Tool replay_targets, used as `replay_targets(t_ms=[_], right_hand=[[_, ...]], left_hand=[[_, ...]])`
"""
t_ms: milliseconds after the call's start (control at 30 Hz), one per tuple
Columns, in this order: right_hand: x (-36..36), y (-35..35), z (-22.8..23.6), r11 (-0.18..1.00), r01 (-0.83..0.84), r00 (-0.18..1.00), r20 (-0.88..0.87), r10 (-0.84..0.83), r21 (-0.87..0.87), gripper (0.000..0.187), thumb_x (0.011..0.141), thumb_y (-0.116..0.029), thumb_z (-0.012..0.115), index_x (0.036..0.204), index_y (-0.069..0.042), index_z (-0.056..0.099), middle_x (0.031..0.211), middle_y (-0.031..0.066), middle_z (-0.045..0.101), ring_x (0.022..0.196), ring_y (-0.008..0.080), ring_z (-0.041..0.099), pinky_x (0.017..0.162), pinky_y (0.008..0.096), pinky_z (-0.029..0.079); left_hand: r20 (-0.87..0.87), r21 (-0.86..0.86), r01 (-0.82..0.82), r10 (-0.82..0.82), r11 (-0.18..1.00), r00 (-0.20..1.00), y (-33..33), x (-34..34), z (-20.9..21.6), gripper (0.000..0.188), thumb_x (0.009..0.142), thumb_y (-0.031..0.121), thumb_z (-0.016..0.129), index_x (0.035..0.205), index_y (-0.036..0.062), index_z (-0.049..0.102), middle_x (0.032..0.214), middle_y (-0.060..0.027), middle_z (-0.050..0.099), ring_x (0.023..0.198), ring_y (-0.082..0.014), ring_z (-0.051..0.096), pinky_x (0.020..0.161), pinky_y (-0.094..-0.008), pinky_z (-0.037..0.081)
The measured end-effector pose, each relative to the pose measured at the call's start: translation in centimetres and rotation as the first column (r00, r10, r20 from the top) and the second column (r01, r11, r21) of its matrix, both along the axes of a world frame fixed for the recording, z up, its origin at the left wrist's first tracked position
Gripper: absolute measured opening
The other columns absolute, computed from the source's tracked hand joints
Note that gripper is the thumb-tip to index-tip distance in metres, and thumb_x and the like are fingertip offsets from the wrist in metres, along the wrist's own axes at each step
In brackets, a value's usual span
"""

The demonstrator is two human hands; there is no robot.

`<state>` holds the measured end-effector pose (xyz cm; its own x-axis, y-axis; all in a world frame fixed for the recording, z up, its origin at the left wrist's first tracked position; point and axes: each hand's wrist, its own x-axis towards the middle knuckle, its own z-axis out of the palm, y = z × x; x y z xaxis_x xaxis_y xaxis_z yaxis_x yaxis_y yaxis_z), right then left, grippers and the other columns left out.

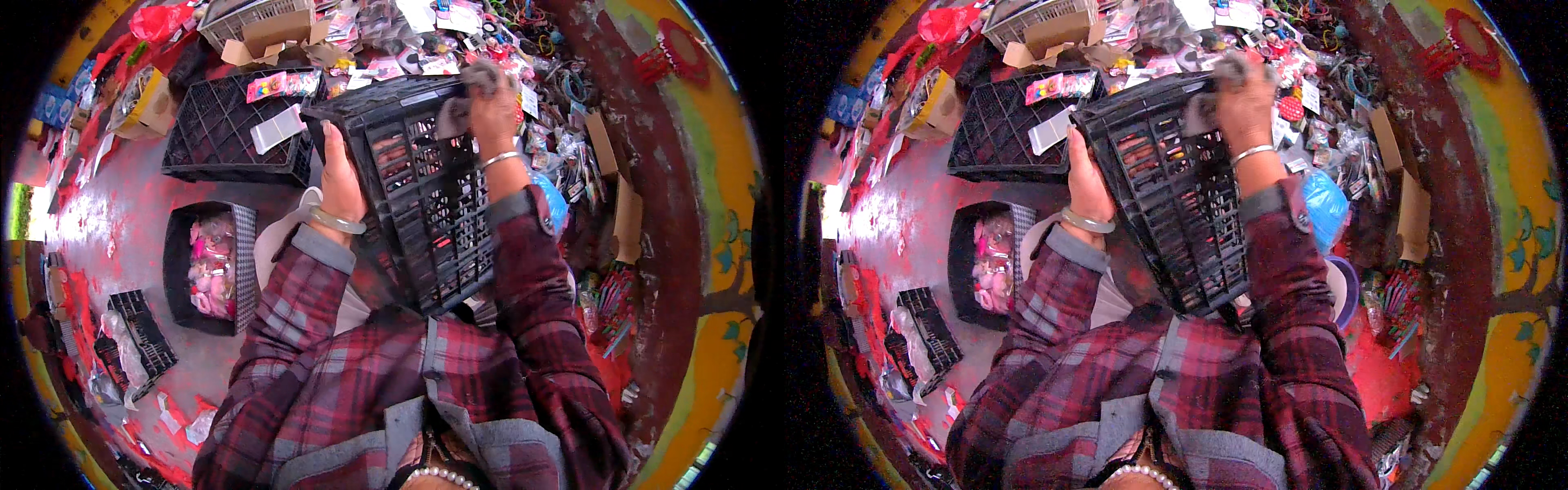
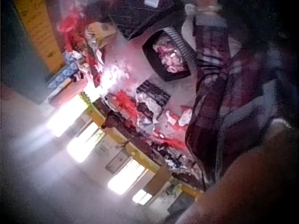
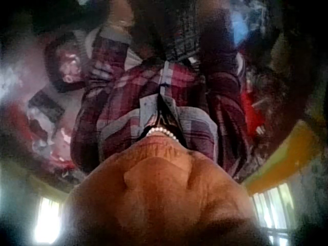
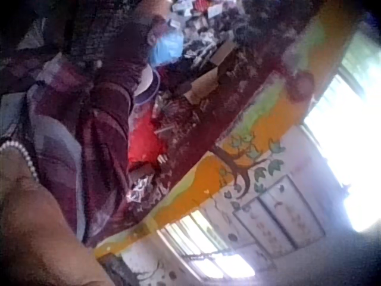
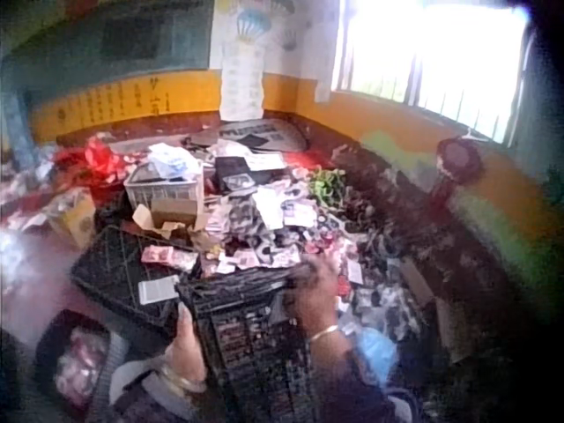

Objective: The person wipes the interior and exterior surfaces of a black plastic crate with a cloth while sitting on the floor among scattered items.

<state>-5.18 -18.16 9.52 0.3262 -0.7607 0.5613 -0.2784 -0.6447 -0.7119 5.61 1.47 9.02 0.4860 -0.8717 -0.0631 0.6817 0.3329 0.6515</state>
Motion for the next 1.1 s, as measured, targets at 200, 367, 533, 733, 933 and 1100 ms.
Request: replay_targets(t_ms=[200,367,533,733,933,1100], right_hand=[[-0.6,-2.2,-2.6,0.992,-0.073,0.987,0.132,0.087,-0.105,0.043,0.078,-0.005,0.06,0.12,-0.008,0.049,0.115,0.0148,0.054,0.104,0.0324,0.052,0.093,0.0389,0.039],[4.1,7.9,-1.3,0.908,-0.42,0.875,0.265,0.405,-0.002,0.056,0.073,-0.001,0.059,0.126,-0.006,0.045,0.121,0.0171,0.051,0.113,0.0352,0.046,0.1,0.0392,0.034],[4.6,14.3,1.7,0.828,-0.535,0.844,-0.16,0.512,-0.166,0.06,0.075,-0.007,0.053,0.133,-0.011,0.036,0.14,0.0174,0.035,0.132,0.0357,0.028,0.109,0.0451,0.018],[0.3,16.7,-1.4,0.771,-0.636,0.76,-0.204,0.617,-0.039,0.069,0.068,0.002,0.052,0.134,-0.005,0.035,0.139,0.0193,0.036,0.132,0.034,0.029,0.108,0.0474,0.02],[-4.6,17.5,-2.7,0.774,-0.633,0.692,-0.461,0.556,-0.017,0.069,0.068,-0.001,0.056,0.134,-0.005,0.035,0.139,0.0174,0.037,0.131,0.03,0.033,0.108,0.044,0.022],[-7.2,14.3,-5.2,0.876,-0.412,0.867,-0.402,0.293,-0.251,0.051,0.068,0.005,0.053,0.118,-0.005,0.053,0.126,0.0157,0.05,0.12,0.0307,0.046,0.1,0.0428,0.035]], left_hand=[[-0.009,-0.006,0.065,-0.065,0.998,0.998,0.1,-0.1,-0.1,0.075,0.087,0.066,0.031,0.126,0.0035,0.044,0.113,-0.0186,0.057,0.097,-0.0343,0.059,0.082,-0.0433,0.05],[-0.01,-0.005,0.123,-0.123,0.992,0.992,0.8,0.6,-0.6,0.07,0.088,0.062,0.031,0.131,0.0076,0.041,0.124,-0.0146,0.052,0.109,-0.0292,0.054,0.091,-0.0405,0.045],[-0.116,-0.132,-0.062,0.047,0.989,0.992,0.6,0.1,-2.1,0.054,0.094,0.047,0.033,0.136,0.0117,0.034,0.139,-0.007,0.037,0.128,-0.0222,0.035,0.107,-0.0365,0.027],[-0.137,-0.576,0.264,-0.409,0.774,0.902,-0.1,4.9,-6.6,0.056,0.094,0.051,0.031,0.129,0.0103,0.044,0.123,-0.0104,0.053,0.108,-0.0233,0.054,0.097,-0.0395,0.041],[-0.006,-0.019,-0.061,0.061,0.998,0.998,0.7,0.5,-0.9,0.068,0.089,0.062,0.032,0.123,0.0052,0.047,0.113,-0.0133,0.058,0.097,-0.03,0.059,0.083,-0.0437,0.05],[0.011,0.041,0.12,-0.121,0.992,0.993,0.6,0.2,-2.0,0.076,0.083,0.067,0.041,0.121,0.0018,0.047,0.114,-0.0188,0.057,0.1,-0.0313,0.058,0.084,-0.0447,0.05]])
